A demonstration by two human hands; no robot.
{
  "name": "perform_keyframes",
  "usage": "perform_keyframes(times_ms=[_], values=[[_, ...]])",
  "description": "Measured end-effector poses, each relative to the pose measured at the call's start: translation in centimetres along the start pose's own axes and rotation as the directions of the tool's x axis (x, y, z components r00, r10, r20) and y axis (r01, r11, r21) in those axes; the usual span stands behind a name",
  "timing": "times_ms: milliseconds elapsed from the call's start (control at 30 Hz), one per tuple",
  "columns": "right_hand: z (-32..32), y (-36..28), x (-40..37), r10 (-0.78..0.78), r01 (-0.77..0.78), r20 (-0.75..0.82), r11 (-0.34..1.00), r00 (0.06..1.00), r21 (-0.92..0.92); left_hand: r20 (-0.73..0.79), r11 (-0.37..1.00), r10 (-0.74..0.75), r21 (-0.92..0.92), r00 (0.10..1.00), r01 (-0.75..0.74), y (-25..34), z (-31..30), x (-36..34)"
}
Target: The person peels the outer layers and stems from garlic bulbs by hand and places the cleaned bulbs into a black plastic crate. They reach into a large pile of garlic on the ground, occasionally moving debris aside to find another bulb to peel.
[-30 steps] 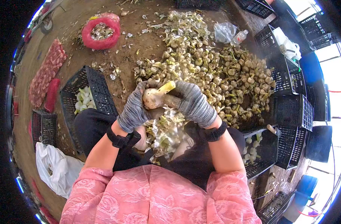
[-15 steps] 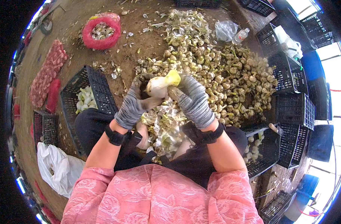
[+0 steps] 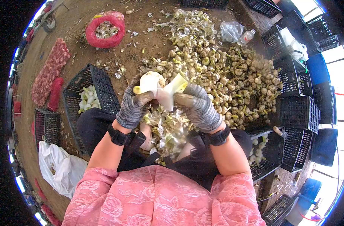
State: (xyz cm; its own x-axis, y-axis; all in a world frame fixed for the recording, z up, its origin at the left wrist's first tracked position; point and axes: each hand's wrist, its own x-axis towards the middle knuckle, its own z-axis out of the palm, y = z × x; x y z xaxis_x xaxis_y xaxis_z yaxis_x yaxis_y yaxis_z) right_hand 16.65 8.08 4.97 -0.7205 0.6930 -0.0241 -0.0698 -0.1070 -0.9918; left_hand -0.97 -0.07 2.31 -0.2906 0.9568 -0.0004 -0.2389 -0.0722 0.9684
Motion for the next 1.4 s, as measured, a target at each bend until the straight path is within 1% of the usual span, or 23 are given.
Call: perform_keyframes(times_ms=[33, 100, 133, 167, 233, 267, 367, 400, 433, 467, 500, 567, 633, 700, 767, 800, 867, 1000, 1133, 1233, 1300, 1333, 1400], values=[[-0.1, -0.2, 0.1, -0.003, 0.003, 0.000, 1.000, 1.000, 0.002, 0.000, 1.000, 0.001, 0.003, 1.000, -0.001, 0.4, 0.0, -0.2], [-0.4, -0.7, 0.5, 0.133, -0.218, 0.176, 0.706, 0.975, 0.673, 0.190, 0.968, 0.032, 0.240, 0.981, -0.078, 0.8, -0.4, -0.5], [-0.4, -0.2, 0.4, 0.102, -0.078, -0.041, 0.914, 0.994, 0.397, 0.207, 0.989, 0.058, 0.120, 0.977, -0.084, -0.8, -0.9, -0.7], [-0.8, 0.1, 0.6, 0.102, -0.078, -0.041, 0.914, 0.994, 0.397, 0.206, 0.989, 0.058, 0.120, 0.977, -0.084, -1.1, -1.2, -0.7], [-2.3, 0.4, 1.1, 0.112, -0.070, 0.017, 0.492, 0.994, 0.868, 0.311, 0.943, -0.063, -0.292, 0.948, 0.158, -1.3, -1.8, -0.8], [-2.4, -0.9, 1.4, 0.237, -0.123, 0.009, 0.468, 0.971, 0.875, 0.320, 0.974, -0.009, 0.217, 0.947, -0.064, 0.6, -1.7, -0.9], [-3.7, -0.1, 1.5, 0.138, -0.094, -0.028, 0.796, 0.990, 0.598, 0.165, 0.996, 0.017, -0.089, 0.986, -0.002, -1.3, -1.2, -0.5], [-4.0, 0.2, 1.5, 0.105, -0.097, -0.022, 0.970, 0.994, 0.224, 0.314, 0.857, -0.004, -0.487, 0.949, 0.165, 0.4, -0.4, -0.4], [-4.2, 0.4, 1.4, 0.076, -0.075, -0.002, 0.979, 0.997, -0.189, 0.313, 0.858, -0.003, -0.487, 0.950, 0.163, 0.2, -0.6, -0.3], [-3.2, -0.3, 1.5, 0.111, 0.030, 0.206, 0.813, 0.972, -0.582, 0.240, 0.950, 0.023, -0.309, 0.971, 0.054, 0.0, -1.0, -0.2], [-2.7, 0.2, 1.2, 0.228, 0.173, 0.419, 0.665, 0.879, -0.726, 0.172, 0.993, 0.065, -0.108, 0.983, -0.046, 0.1, -1.1, 0.0], [-0.8, 0.9, 0.0, 0.177, 0.265, 0.544, 0.725, 0.820, -0.635, 0.154, 0.994, 0.113, -0.034, 0.982, -0.109, 0.4, -0.5, 0.2], [-0.4, -0.2, 0.4, 0.254, 0.177, 0.366, 0.551, 0.895, -0.815, 0.129, 0.975, 0.187, 0.098, 0.974, -0.200, 0.2, -0.3, 0.3], [-0.2, -2.3, 0.5, -0.008, 0.108, 0.142, 0.692, 0.990, -0.714, 0.176, 0.983, 0.180, -0.055, 0.968, -0.173, -0.4, -0.2, 0.3], [0.0, -2.4, 0.6, -0.319, 0.259, 0.044, 0.671, 0.947, -0.694, 0.158, 0.983, 0.179, 0.018, 0.971, -0.184, -0.4, 0.5, 0.0], [0.0, -2.2, 0.7, -0.322, 0.257, 0.040, 0.670, 0.946, -0.696, 0.147, 0.975, 0.221, -0.019, 0.964, -0.220, -0.8, 0.7, 0.0], [0.2, -1.4, 0.7, -0.504, 0.376, 0.139, 0.406, 0.852, -0.833, 0.147, 0.983, 0.178, 0.012, 0.973, -0.182, -0.9, 1.0, 0.0], [1.0, -1.0, 0.1, -0.506, 0.287, 0.160, 0.183, 0.847, -0.940, 0.145, 0.987, 0.116, 0.092, 0.983, -0.130, -1.1, 1.1, -0.1], [0.6, -1.3, 0.6, -0.514, 0.309, 0.163, 0.212, 0.842, -0.927, 0.268, 0.998, 0.028, 0.051, 0.963, -0.043, 0.9, 1.2, -0.2], [-0.9, -0.7, 1.6, -0.581, 0.263, -0.061, 0.456, 0.812, -0.850, 0.386, 0.993, -0.042, 0.118, 0.922, -0.004, 1.0, 1.2, -0.4], [-0.9, -0.4, 1.3, -0.269, 0.144, -0.243, 0.890, 0.932, -0.432, 0.427, 0.998, -0.015, 0.066, 0.904, -0.014, 2.0, 1.8, -0.4], [-0.8, -0.6, 1.1, -0.269, 0.145, -0.241, 0.890, 0.933, -0.432, 0.398, 0.992, -0.090, -0.042, 0.913, 0.116, 2.1, 1.8, -0.4], [-0.4, -1.3, 0.9, -0.015, 0.030, -0.164, 0.995, 0.986, 0.092, 0.376, 0.959, -0.168, -0.152, 0.911, 0.240, 2.0, 1.6, -0.4]])
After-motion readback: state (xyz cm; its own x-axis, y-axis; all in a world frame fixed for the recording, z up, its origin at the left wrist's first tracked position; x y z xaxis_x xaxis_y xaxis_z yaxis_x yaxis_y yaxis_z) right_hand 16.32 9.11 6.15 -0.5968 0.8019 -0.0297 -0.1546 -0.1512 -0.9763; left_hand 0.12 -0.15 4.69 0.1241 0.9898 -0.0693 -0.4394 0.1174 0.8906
